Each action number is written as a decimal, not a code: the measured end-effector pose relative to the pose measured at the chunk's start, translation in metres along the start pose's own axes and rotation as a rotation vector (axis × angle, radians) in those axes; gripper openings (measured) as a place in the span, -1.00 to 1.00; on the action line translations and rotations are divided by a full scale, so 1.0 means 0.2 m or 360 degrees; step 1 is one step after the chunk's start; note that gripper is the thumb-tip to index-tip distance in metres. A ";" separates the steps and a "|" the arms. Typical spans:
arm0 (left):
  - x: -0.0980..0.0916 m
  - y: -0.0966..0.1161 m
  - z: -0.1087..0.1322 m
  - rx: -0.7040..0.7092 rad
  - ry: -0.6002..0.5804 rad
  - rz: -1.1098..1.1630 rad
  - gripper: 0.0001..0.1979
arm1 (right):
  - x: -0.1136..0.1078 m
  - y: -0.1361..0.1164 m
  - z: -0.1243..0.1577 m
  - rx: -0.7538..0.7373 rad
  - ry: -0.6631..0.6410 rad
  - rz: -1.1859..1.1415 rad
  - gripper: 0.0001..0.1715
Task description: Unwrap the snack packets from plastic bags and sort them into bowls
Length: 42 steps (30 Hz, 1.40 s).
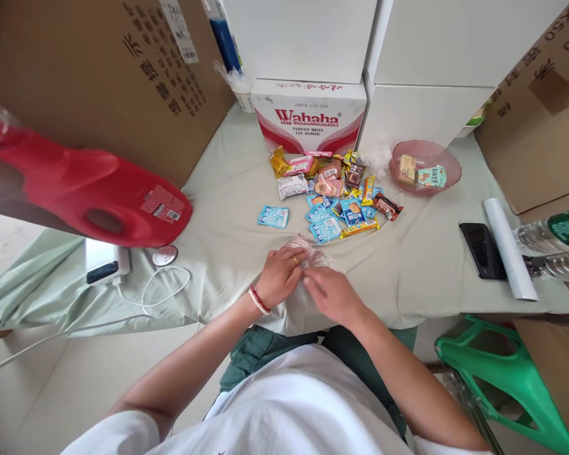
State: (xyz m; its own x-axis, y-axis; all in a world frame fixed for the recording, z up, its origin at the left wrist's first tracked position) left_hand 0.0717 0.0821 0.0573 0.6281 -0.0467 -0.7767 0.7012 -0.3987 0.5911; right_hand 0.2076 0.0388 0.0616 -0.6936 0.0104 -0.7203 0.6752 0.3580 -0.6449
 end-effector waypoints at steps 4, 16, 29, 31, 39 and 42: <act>0.03 0.01 0.07 0.0133 -0.0025 -0.0280 -0.53 | -0.12 0.16 0.08 0.0522 0.0442 0.0549 -0.59; 0.06 0.03 0.04 0.0152 -0.0120 -0.0613 -0.66 | 0.00 0.02 -0.46 0.0580 -0.0087 0.0510 -0.85; -0.22 -0.24 0.50 0.0288 0.0497 -0.0528 -0.74 | 0.21 -0.11 -0.40 0.0072 -0.0039 0.0905 -0.63; -0.22 -0.25 0.50 0.0287 0.0569 -0.0543 -0.79 | 0.16 -0.10 -0.40 0.0059 0.0018 0.0890 -0.72; -0.16 -0.22 0.47 0.0357 0.0687 -0.0557 -0.75 | -0.96 0.54 -0.56 0.0378 0.1132 0.0634 -0.52; -0.16 -0.21 0.48 0.0351 0.0724 -0.0582 -0.72 | -1.42 0.93 -0.70 0.0583 0.1442 0.0906 -0.58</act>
State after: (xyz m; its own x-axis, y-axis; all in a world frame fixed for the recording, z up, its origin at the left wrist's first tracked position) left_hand -0.0108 0.0128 0.0358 0.4751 0.5039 -0.7213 0.8425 -0.4970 0.2078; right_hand 0.4958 0.2335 0.1823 -0.0873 0.8110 -0.5785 0.8807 -0.2085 -0.4253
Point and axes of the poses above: each hand's wrist, its own z-axis away from the middle knuckle, its own x-axis out of the palm, y = z × x, the point moved 6 cm from there along -z, towards the middle knuckle, and after that the axes turned 12 degrees about y, right-handed, at the moved point
